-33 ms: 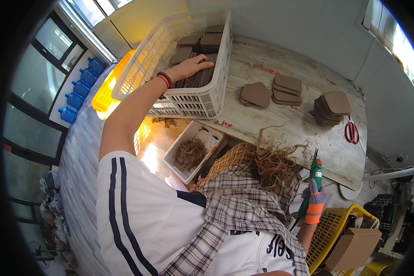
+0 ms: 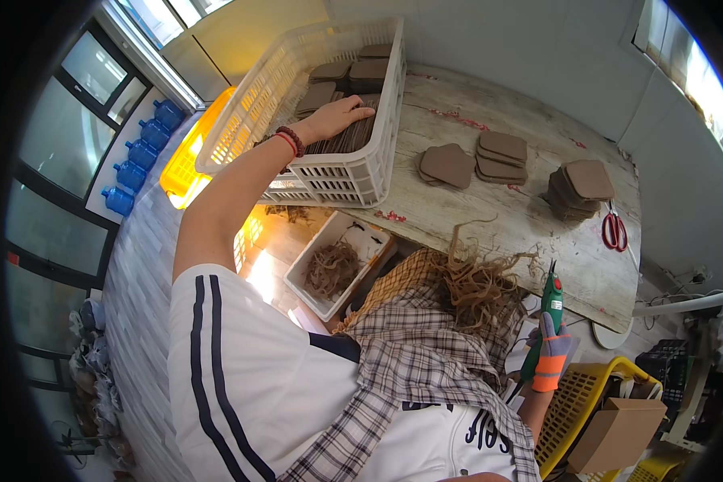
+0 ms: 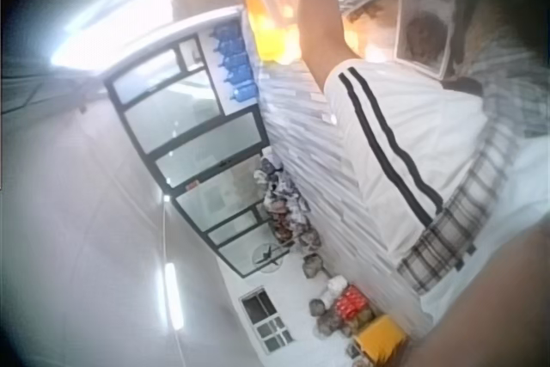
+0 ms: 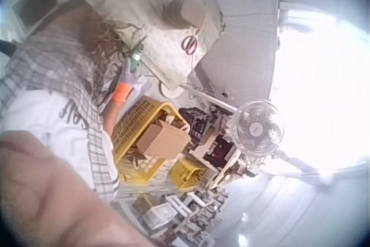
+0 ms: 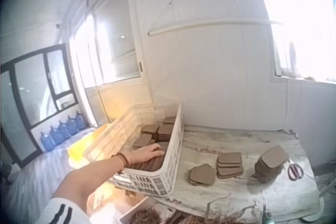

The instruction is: The person uses a rotary tool to trim the edges of brown coffee filters. They pick up filters from a white basket, trim each one, and place the finished pieces into a stack on the table.

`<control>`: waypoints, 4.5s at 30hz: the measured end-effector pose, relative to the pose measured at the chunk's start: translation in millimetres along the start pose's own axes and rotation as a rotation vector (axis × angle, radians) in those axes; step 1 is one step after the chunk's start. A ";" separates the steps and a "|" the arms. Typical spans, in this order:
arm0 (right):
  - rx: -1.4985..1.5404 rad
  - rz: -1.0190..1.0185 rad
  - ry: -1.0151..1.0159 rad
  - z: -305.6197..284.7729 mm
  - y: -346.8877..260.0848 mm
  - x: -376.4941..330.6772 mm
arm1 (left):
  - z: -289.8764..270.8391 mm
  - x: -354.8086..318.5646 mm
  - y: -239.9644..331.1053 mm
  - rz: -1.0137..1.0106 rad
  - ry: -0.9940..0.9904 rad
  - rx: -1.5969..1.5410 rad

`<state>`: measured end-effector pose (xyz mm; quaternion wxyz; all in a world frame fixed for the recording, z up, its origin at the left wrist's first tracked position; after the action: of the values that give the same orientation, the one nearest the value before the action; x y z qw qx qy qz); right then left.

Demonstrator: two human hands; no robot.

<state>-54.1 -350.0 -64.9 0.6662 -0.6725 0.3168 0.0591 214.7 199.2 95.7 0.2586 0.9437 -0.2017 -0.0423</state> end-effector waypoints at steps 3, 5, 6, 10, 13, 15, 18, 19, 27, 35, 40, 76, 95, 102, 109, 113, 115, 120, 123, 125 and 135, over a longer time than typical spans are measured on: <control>-0.012 -0.005 -0.008 2.4 -1.5 -0.8 | 0.1 -0.8 -1.3 0.260 -0.017 0.467; -0.001 0.012 -0.006 4.6 -1.6 -4.6 | 1.5 -4.1 1.7 0.301 -0.032 0.471; 0.001 0.015 -0.014 4.9 -0.2 -4.3 | -0.7 -6.2 -4.7 0.233 -0.037 0.321; -0.010 0.002 -0.014 -1.0 3.7 -3.9 | -20.5 -29.5 30.8 -0.252 0.071 -0.139; -0.044 0.003 0.019 -5.4 0.4 -5.5 | -28.0 -28.9 20.2 -0.204 0.112 -0.161; -0.067 0.005 0.042 -7.6 -2.6 -7.5 | -30.0 -30.7 20.8 -0.197 0.101 -0.179; -0.063 -0.003 0.019 -4.0 -5.3 -7.3 | -61.8 -31.4 9.8 0.041 0.374 0.244; -0.043 0.000 0.012 -3.1 -5.5 -8.1 | -68.3 -32.0 13.9 0.168 0.502 0.454; -0.037 -0.008 0.056 -11.1 -3.3 -11.9 | 65.0 17.0 193.2 0.408 0.246 0.208; -0.028 0.007 0.047 -6.9 10.4 -23.0 | 170.4 107.5 59.9 -0.251 -0.081 0.217; -0.033 0.050 0.051 -1.3 10.9 -30.9 | 179.3 99.6 38.8 -0.224 -0.044 0.048; -0.297 -0.060 -0.206 192.3 -118.9 75.6 | 166.3 21.8 120.4 0.236 0.232 0.122; -0.111 -0.046 -0.009 39.0 -74.3 26.5 | -199.7 -183.2 -77.4 -0.363 0.852 0.046; -0.100 -0.026 0.049 9.5 -39.5 16.8 | -163.8 -200.5 -189.8 -0.852 0.367 0.480; -0.076 -0.035 0.079 -1.2 -32.4 17.0 | -127.5 -174.6 -171.9 -0.815 0.002 0.627; -0.075 -0.044 0.084 0.7 -37.5 12.6 | -88.6 -166.0 -172.8 -0.632 -0.537 0.840; -0.070 -0.023 0.081 1.2 -34.1 12.8 | -74.0 -171.8 -181.8 -0.608 -0.644 0.795; -0.094 -0.032 0.075 3.9 -34.5 13.9 | -91.1 -179.9 -216.8 -0.677 -0.328 0.707; -0.079 -0.034 0.074 2.4 -34.0 13.8 | -99.7 -181.9 -217.9 -0.635 -0.147 0.620; -0.064 -0.040 0.067 -0.8 -33.7 16.7 | -102.3 -183.8 -214.2 -0.688 -0.162 0.501; -0.044 -0.022 0.113 -8.3 -28.2 0.4 | -136.7 -73.0 83.3 0.159 0.607 0.224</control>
<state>-42.4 -360.5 -40.1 0.6331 -0.6926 0.3451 0.0208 143.2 227.6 254.0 0.2039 0.9172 -0.1916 0.2837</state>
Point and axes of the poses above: each hand's wrist, its own x-axis towards the middle knuckle, its own z-axis out of the palm, y = z × x, the point moved 9 cm from there along x, towards the middle knuckle, and after that the axes turned 12 degrees about z, right-handed, at the moved point
